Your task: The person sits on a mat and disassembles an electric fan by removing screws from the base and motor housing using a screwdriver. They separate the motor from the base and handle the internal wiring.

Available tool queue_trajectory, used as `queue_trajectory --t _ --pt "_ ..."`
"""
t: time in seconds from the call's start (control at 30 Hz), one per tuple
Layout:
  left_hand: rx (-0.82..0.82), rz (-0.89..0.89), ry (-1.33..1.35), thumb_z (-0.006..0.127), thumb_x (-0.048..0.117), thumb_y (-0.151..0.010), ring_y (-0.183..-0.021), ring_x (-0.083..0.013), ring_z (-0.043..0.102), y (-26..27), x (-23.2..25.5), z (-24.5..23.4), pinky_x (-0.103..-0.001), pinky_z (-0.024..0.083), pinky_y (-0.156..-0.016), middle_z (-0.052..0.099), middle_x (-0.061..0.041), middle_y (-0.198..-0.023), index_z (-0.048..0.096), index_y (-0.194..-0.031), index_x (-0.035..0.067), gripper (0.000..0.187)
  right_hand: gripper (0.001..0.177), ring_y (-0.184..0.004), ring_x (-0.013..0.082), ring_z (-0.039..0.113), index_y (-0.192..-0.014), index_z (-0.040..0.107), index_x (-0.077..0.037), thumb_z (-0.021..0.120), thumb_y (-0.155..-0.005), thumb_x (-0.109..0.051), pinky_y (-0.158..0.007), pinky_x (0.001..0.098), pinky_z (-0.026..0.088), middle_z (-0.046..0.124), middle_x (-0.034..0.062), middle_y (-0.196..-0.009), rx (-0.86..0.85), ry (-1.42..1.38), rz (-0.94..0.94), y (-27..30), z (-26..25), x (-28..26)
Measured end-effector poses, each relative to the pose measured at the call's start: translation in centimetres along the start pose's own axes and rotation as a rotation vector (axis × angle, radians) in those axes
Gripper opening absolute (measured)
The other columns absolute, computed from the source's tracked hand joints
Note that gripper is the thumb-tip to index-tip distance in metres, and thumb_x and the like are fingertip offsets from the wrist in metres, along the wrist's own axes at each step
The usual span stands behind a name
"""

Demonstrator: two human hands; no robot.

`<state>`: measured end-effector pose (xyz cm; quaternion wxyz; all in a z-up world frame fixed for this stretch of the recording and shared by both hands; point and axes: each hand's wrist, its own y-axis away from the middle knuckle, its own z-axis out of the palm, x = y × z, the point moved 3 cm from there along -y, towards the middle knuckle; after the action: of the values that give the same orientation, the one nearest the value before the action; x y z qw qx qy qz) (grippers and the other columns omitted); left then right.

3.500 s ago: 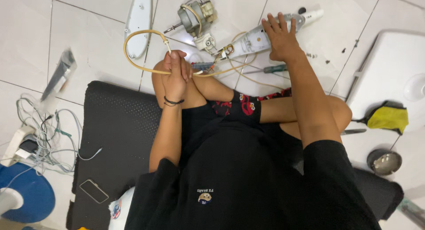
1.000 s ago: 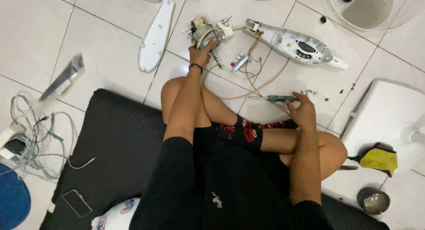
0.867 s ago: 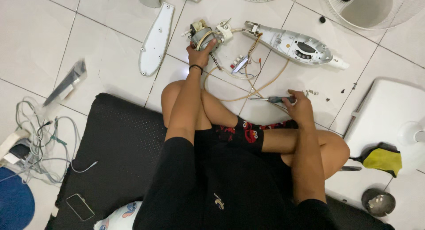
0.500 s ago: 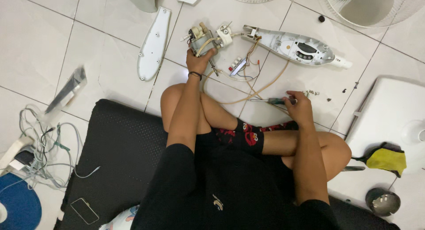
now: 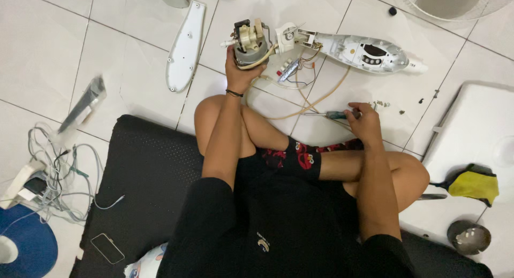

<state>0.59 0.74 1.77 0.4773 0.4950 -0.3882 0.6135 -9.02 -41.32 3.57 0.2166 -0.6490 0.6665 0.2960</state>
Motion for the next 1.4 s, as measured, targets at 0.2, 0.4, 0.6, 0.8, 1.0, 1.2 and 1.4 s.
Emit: queue_trajectory --t 0.2,0.4,0.6,0.8,1.0,1.2,1.4 --pt "-0.023 0.131 -0.128 0.095 -0.002 -0.063 -0.128 -0.0230 0.060 0.9 1.0 0.1 -0.038 0.053 -0.111 0.057 -0.013 -0.139 0.038 -0.150 0.002 0.104 0.029 -0.080 0.0249 0.067 -0.115 0.074 -0.002 0.081 -0.091 -0.017 -0.075 0.0360 0.055 0.071 0.0148 -0.091 -0.023 0.002 0.050 -0.1 0.2 0.4" --pt "-0.082 0.261 -0.065 0.098 -0.006 -0.063 -0.145 -0.0255 0.047 1.1 0.2 0.0 -0.041 0.042 -0.125 0.044 -0.014 -0.157 0.035 -0.153 0.006 0.110 0.030 -0.088 0.0274 0.070 -0.115 0.074 -0.002 0.081 -0.090 -0.018 -0.079 0.0369 0.055 0.072 0.0173 -0.100 -0.029 0.015 0.018 -0.2 0.4 1.2" --pt "-0.128 0.197 -0.015 0.095 -0.006 -0.067 -0.140 -0.0245 0.053 1.6 -0.6 0.3 -0.039 0.049 -0.118 0.044 -0.012 -0.157 0.033 -0.150 0.008 0.105 0.031 -0.092 0.0284 0.070 -0.115 0.074 -0.002 0.081 -0.090 -0.018 -0.082 0.0375 0.056 0.073 0.0183 -0.104 -0.027 0.011 -0.001 -0.2 0.6 1.6" --pt "-0.136 0.336 -0.202 0.095 -0.009 -0.068 -0.140 -0.0236 0.052 1.8 0.2 0.5 -0.038 0.047 -0.119 0.046 -0.012 -0.152 0.036 -0.150 0.007 0.102 0.032 -0.089 0.0271 0.070 -0.117 0.074 -0.003 0.080 -0.090 -0.019 -0.080 0.0374 0.056 0.073 0.0171 -0.101 -0.062 -0.011 0.101 -0.2 0.7 1.8" --pt "-0.173 0.214 -0.030 0.092 -0.008 -0.068 -0.140 -0.0236 0.053 1.5 -0.5 0.4 -0.039 0.048 -0.121 0.047 -0.013 -0.154 0.034 -0.151 0.008 0.102 0.034 -0.090 0.0298 0.068 -0.116 0.074 -0.002 0.082 -0.089 -0.019 -0.083 0.0381 0.054 0.071 0.0185 -0.101 -0.088 0.022 0.058 -0.3 0.8 2.0" --pt "-0.157 0.235 -0.099 0.094 -0.005 -0.064 -0.145 -0.0262 0.048 0.3 -1.5 -0.9 -0.041 0.041 -0.125 0.042 -0.014 -0.157 0.031 -0.152 0.007 0.109 0.036 -0.101 0.0339 0.068 -0.117 0.073 -0.002 0.082 -0.086 -0.016 -0.088 0.0402 0.055 0.070 0.0200 -0.113 -0.069 0.028 -0.006 -0.4 0.6 1.6" --pt "-0.190 0.144 -0.059 0.097 0.000 -0.062 -0.143 -0.0257 0.049 -0.1 -1.1 -1.5 -0.042 0.042 -0.126 0.046 -0.014 -0.154 0.033 -0.152 0.006 0.111 0.033 -0.118 0.0346 0.062 -0.121 0.070 -0.004 0.080 -0.091 -0.014 -0.104 0.0427 0.048 0.069 0.0149 -0.127 0.109 0.020 -0.309 -1.5 -1.4 -7.7"
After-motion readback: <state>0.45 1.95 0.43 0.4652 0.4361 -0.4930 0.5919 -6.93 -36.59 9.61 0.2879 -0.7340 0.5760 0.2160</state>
